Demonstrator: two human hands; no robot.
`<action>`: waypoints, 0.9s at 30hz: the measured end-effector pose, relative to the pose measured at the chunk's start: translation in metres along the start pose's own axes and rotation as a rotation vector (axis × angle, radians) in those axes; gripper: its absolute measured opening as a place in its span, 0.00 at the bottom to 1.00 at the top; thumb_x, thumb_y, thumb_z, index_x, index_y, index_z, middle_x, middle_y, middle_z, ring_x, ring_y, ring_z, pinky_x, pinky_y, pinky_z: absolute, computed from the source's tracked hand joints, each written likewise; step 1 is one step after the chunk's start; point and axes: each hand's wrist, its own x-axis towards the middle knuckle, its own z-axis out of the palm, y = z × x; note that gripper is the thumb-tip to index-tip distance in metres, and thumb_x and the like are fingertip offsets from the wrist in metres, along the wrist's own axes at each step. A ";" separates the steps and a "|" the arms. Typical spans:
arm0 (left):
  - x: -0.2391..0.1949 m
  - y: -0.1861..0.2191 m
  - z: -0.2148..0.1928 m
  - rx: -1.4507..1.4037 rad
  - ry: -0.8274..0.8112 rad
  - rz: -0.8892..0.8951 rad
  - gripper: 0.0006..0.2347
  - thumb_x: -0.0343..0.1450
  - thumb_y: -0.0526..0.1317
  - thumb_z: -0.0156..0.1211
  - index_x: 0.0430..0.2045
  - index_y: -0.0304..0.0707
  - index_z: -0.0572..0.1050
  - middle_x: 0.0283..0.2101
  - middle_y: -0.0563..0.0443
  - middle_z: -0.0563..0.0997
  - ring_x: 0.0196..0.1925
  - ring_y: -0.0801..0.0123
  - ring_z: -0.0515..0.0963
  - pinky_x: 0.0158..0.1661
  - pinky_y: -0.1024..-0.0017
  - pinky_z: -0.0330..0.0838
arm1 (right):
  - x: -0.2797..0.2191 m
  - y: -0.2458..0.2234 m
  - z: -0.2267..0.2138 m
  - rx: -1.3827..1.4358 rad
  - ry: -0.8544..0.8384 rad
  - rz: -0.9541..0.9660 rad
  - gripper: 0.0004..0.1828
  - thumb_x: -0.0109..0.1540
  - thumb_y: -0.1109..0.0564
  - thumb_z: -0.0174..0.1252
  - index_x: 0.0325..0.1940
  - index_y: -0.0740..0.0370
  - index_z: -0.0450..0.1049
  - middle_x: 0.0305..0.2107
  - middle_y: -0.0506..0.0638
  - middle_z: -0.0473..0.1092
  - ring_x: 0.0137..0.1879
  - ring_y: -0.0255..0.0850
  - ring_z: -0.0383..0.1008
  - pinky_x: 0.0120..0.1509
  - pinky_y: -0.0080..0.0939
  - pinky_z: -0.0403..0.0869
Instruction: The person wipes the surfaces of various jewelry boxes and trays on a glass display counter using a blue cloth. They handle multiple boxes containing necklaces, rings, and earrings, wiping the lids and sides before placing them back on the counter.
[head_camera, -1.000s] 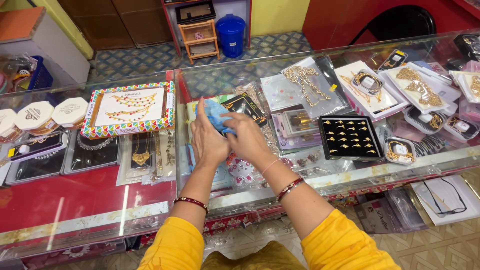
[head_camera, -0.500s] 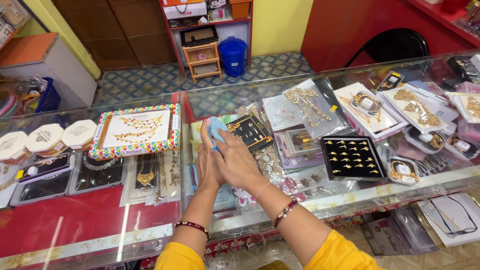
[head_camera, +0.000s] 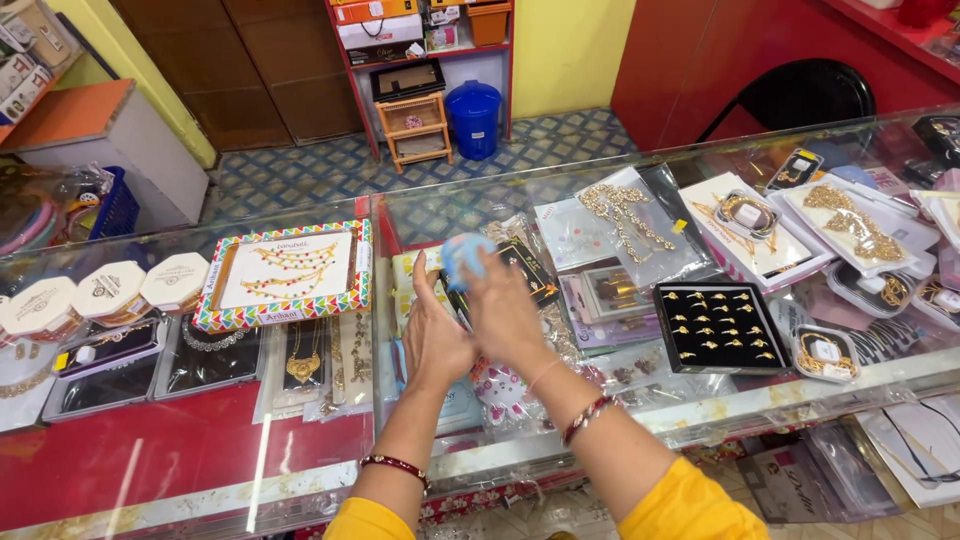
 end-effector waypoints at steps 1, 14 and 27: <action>0.001 -0.003 0.002 -0.005 -0.016 -0.012 0.49 0.65 0.45 0.71 0.73 0.40 0.35 0.59 0.30 0.75 0.59 0.40 0.76 0.56 0.53 0.70 | -0.006 -0.011 0.002 0.048 -0.037 -0.027 0.26 0.64 0.56 0.50 0.67 0.60 0.69 0.69 0.65 0.58 0.75 0.58 0.56 0.77 0.61 0.51; -0.003 0.010 -0.003 0.027 0.029 0.004 0.61 0.45 0.47 0.84 0.70 0.41 0.42 0.63 0.36 0.72 0.61 0.43 0.75 0.57 0.57 0.69 | 0.025 0.020 -0.017 -0.044 -0.047 0.222 0.25 0.65 0.51 0.47 0.68 0.51 0.66 0.71 0.56 0.55 0.77 0.52 0.52 0.77 0.67 0.38; 0.005 -0.013 0.012 0.119 0.033 0.027 0.49 0.57 0.39 0.73 0.73 0.32 0.45 0.65 0.30 0.70 0.65 0.42 0.71 0.61 0.57 0.66 | -0.027 -0.027 -0.041 -0.244 -0.290 0.131 0.32 0.62 0.51 0.50 0.68 0.67 0.64 0.68 0.71 0.56 0.74 0.57 0.56 0.79 0.55 0.48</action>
